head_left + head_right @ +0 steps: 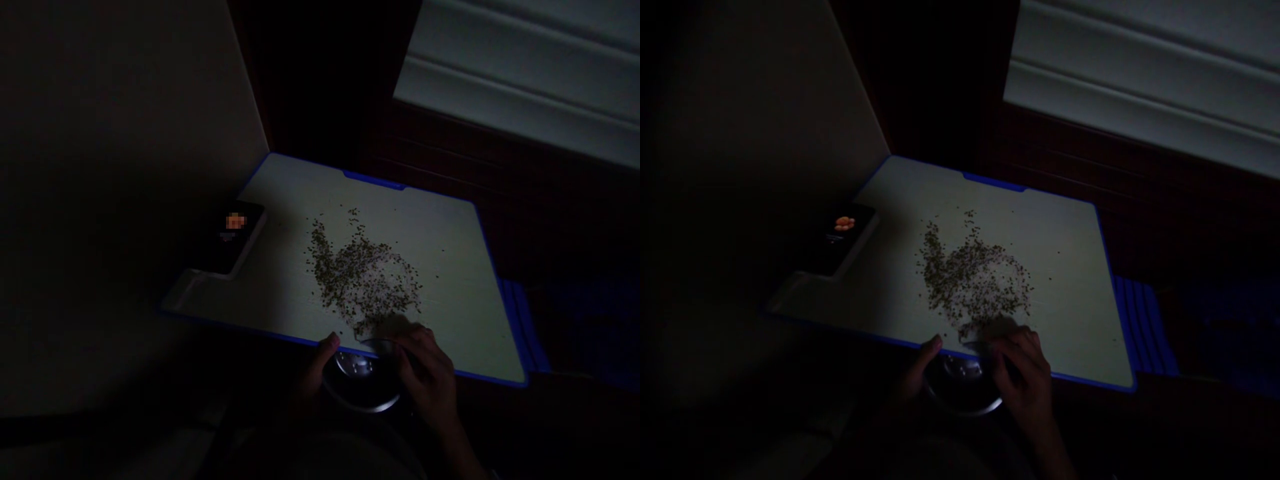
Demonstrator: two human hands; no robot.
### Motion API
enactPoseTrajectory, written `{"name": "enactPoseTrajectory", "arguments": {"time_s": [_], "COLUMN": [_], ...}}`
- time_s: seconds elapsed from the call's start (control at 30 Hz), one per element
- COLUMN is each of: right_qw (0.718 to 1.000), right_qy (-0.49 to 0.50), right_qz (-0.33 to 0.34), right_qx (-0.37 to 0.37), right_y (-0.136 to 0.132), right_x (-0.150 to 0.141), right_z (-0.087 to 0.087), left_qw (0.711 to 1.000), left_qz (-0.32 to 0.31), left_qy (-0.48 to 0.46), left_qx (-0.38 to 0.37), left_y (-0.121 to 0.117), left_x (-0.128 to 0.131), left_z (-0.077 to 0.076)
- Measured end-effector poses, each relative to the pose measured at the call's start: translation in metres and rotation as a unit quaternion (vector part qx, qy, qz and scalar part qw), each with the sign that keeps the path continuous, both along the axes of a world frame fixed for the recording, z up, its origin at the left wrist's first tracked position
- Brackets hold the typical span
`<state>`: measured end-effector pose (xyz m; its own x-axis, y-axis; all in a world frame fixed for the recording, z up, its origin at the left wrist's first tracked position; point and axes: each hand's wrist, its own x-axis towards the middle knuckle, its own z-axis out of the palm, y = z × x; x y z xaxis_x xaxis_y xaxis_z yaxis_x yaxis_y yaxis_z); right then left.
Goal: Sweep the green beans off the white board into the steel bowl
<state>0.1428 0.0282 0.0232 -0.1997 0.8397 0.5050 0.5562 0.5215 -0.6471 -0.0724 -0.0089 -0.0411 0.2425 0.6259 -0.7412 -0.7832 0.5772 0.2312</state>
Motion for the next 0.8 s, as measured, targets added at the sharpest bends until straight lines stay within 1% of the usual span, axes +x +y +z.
{"name": "enactPoseTrajectory", "arguments": {"time_s": [0.07, 0.17, 0.33, 0.53, 0.63, 0.8], "right_qw": [1.000, 1.000, 0.999, 0.997, 0.997, 0.997], "right_qy": [0.001, -0.004, -0.031, -0.066, -0.074, -0.078], "right_qz": [-0.010, -0.016, -0.016, -0.014, -0.009, -0.009], "right_qx": [0.000, -0.006, -0.021, -0.029, -0.026, -0.028], "right_y": [0.000, 0.000, 0.004, 0.006, 0.006, 0.006], "right_x": [-0.002, -0.007, -0.020, -0.034, -0.037, -0.038], "right_z": [0.003, 0.005, 0.005, 0.006, 0.007, 0.008], "left_qw": [0.999, 0.997, 0.995, 0.995, 0.996, 0.997], "left_qz": [0.005, 0.017, 0.053, 0.048, 0.041, 0.032], "left_qy": [0.042, 0.073, 0.087, 0.075, 0.068, 0.069], "left_qx": [-0.009, -0.013, 0.012, 0.033, 0.037, 0.025], "left_y": [0.001, 0.002, 0.001, -0.004, -0.005, -0.001], "left_x": [0.000, 0.001, 0.001, -0.009, -0.012, -0.006], "left_z": [0.006, 0.013, 0.020, 0.028, 0.026, 0.014]}}
